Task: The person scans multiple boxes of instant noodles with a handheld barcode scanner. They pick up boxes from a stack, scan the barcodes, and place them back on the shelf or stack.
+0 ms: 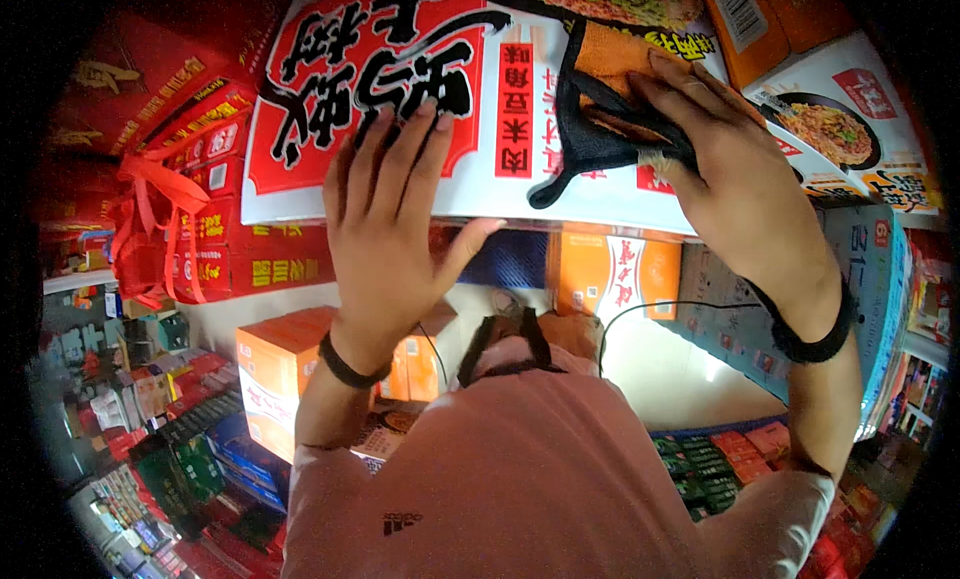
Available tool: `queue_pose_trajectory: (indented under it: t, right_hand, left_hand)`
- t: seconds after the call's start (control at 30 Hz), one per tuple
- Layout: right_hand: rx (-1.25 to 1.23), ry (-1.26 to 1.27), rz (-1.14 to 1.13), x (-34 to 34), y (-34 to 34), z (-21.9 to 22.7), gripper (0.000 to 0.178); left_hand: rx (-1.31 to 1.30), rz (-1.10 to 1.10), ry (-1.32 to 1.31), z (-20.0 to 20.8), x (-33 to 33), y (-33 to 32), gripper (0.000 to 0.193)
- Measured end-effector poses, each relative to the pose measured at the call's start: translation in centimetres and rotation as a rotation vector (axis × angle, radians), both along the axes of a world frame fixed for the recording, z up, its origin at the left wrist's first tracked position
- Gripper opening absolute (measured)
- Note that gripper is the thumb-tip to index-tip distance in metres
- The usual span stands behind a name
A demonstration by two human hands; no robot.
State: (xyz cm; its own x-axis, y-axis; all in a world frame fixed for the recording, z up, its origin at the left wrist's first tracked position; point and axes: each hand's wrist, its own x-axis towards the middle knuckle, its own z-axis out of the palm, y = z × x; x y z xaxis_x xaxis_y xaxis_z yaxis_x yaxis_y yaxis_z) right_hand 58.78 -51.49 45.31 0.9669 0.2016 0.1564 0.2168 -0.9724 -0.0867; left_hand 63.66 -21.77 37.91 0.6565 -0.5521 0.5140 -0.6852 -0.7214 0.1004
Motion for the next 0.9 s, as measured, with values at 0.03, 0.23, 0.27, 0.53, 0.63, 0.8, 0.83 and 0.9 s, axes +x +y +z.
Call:
queue_pose_trajectory:
  t: [0.03, 0.23, 0.27, 0.53, 0.63, 0.8, 0.83, 0.9]
  right_hand:
    - [0.037, 0.030, -0.032, 0.8, 0.0, 0.2, 0.052]
    - [0.203, 0.387, -0.293, 5.7, 1.7, 3.2, 0.048]
    - [0.172, 0.326, -0.264, 5.7, 1.0, 2.5, 0.047]
    - [-0.310, -0.104, -0.017, 1.7, 0.4, 0.8, 0.069]
    - [-0.306, -0.013, -0.045, 0.1, 1.4, 0.9, 0.071]
    - [-0.267, 0.016, -0.049, 1.9, 0.3, -1.1, 0.078]
    - [-0.165, 0.030, -0.136, 3.4, 0.0, -1.3, 0.062]
    - [-0.085, 0.116, -0.212, 7.4, -1.4, -1.7, 0.046]
  left_hand:
    - [0.001, 0.013, 0.008, 0.1, -0.2, -0.1, 0.074]
    - [0.042, 0.042, 0.012, 0.1, -0.1, -0.2, 0.079]
    - [0.038, 0.035, 0.006, 0.0, 0.0, -0.3, 0.080]
    - [-0.010, 0.025, -0.001, 0.1, 0.3, -0.4, 0.079]
    - [-0.017, 0.041, -0.015, -0.2, 0.3, -0.3, 0.079]
    - [-0.018, 0.036, 0.018, 0.0, 0.1, -0.6, 0.080]
    - [-0.010, 0.036, 0.029, 0.0, 0.0, -0.6, 0.080]
    - [0.002, 0.058, 0.015, -0.1, 0.0, -0.5, 0.081]
